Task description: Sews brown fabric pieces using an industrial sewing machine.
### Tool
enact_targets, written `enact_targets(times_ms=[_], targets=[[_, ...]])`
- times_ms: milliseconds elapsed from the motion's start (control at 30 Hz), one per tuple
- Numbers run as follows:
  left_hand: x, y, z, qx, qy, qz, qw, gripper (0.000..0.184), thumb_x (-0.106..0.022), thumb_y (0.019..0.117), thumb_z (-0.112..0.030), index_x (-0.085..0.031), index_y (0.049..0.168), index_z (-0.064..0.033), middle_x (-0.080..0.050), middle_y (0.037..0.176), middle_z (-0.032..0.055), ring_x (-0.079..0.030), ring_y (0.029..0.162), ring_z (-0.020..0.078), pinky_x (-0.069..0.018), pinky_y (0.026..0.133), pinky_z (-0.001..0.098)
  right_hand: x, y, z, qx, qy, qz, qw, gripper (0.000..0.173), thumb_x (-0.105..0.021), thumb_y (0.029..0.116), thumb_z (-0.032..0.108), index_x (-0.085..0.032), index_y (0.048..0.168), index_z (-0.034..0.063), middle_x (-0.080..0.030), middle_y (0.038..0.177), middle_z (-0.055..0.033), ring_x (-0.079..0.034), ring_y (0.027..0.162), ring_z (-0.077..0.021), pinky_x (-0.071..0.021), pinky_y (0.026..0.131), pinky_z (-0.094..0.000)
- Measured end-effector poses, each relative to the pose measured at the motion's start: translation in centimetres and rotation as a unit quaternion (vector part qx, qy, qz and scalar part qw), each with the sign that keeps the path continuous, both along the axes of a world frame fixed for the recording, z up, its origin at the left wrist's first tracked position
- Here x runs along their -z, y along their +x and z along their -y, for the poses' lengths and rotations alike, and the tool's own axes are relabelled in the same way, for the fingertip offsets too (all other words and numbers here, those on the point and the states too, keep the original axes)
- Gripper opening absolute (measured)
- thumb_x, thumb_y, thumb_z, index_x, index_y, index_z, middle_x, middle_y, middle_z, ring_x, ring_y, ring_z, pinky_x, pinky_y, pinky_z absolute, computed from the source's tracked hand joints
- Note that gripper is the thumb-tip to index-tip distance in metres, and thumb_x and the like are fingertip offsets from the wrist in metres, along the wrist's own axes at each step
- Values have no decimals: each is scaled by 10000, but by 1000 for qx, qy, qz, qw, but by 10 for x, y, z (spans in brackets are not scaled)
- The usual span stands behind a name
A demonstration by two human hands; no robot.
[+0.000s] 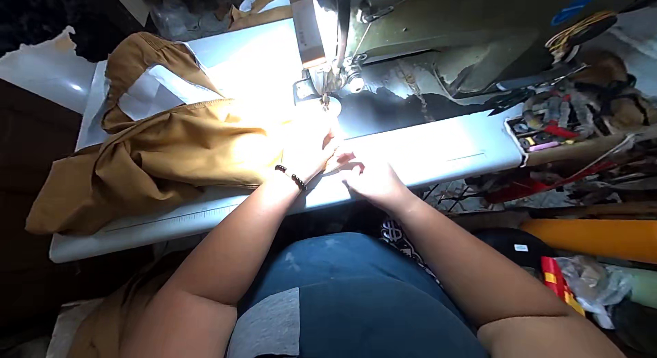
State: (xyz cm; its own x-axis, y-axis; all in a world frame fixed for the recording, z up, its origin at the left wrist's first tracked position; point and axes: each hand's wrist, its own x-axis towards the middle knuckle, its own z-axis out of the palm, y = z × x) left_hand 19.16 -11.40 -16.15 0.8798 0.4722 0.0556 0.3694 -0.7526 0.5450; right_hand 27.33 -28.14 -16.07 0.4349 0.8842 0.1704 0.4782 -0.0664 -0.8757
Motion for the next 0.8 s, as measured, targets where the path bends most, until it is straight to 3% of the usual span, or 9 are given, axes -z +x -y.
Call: enact_targets(times_ms=[67, 133, 200, 267, 367, 433, 567, 667, 800], targets=[[8, -4, 0, 14, -18, 18, 1000, 296, -638, 1002, -322, -709, 1142, -72, -725, 1053, 118, -687, 1002, 262, -520, 891, 521, 9, 9, -6, -2, 43, 219, 975, 216, -639, 935, 42, -742, 1124, 28, -736, 1045, -131, -722, 935, -237, -598, 829, -423], [5, -12, 0, 46, 32, 28, 998, 275, -572, 1034, -330, -737, 1097, -119, -738, 987, 58, -705, 934, 216, -545, 836, 486, 20, 18, -12, -12, 83, 319, 944, 141, -634, 949, 67, -767, 993, 53, -727, 1014, -138, -713, 951, -284, -593, 823, -445], [8, -23, -1, 109, 84, 82, 987, 286, -530, 1042, -299, -752, 1070, -122, -746, 991, 40, -701, 958, 187, -540, 881, 443, 30, 24, -11, -31, 114, 333, 936, 156, -624, 951, 96, -776, 984, 81, -721, 1096, -130, -673, 1058, -294, -544, 924, -441], [9, -32, 0, 165, 154, 159, 961, 310, -523, 976, -303, -745, 1014, -90, -736, 960, 80, -687, 943, 242, -506, 868, 477, 36, 27, -8, -38, 150, 311, 938, 200, -609, 966, 115, -789, 1044, 79, -735, 1169, -126, -671, 1140, -293, -517, 995, -462], [4, -32, 0, 206, 221, 184, 935, 374, -635, 910, -402, -739, 1008, -56, -745, 950, 110, -718, 912, 260, -554, 810, 469, 38, 28, -6, -21, 198, 284, 938, 213, -602, 965, 83, -786, 1061, 33, -748, 1149, -157, -685, 1145, -293, -512, 1027, -445], [-1, -17, -2, 199, 233, 142, 941, 284, -681, 920, -350, -713, 959, -71, -704, 924, 112, -689, 913, 285, -529, 803, 489, 35, 28, -6, -11, 205, 291, 934, 201, -605, 944, 70, -788, 1008, 16, -751, 1107, -178, -687, 1132, -306, -511, 1016, -431], [-2, 10, -4, 186, 281, 129, 933, 210, -568, 974, -164, -699, 876, -32, -681, 886, 155, -670, 940, 349, -491, 850, 520, 35, 28, -7, -11, 215, 299, 930, 203, -596, 944, 54, -789, 989, 9, -763, 1038, -159, -698, 1095, -294, -501, 1025, -405], [4, 6, 0, 180, 276, 131, 935, 221, -540, 1010, -156, -705, 920, -40, -678, 903, 150, -672, 938, 328, -502, 826, 492, 35, 27, -6, -15, 203, 304, 931, 201, -589, 955, 64, -784, 979, 24, -759, 1032, -147, -692, 1090, -282, -497, 1007, -411], [13, -21, 7, 152, 239, 91, 955, 153, -564, 981, -146, -708, 998, -94, -706, 1027, 103, -656, 1061, 292, -420, 965, 543, 33, 25, -5, -40, 141, 293, 945, 189, -602, 937, 73, -778, 992, 29, -756, 1054, -147, -708, 1044, -274, -543, 937, -423]])
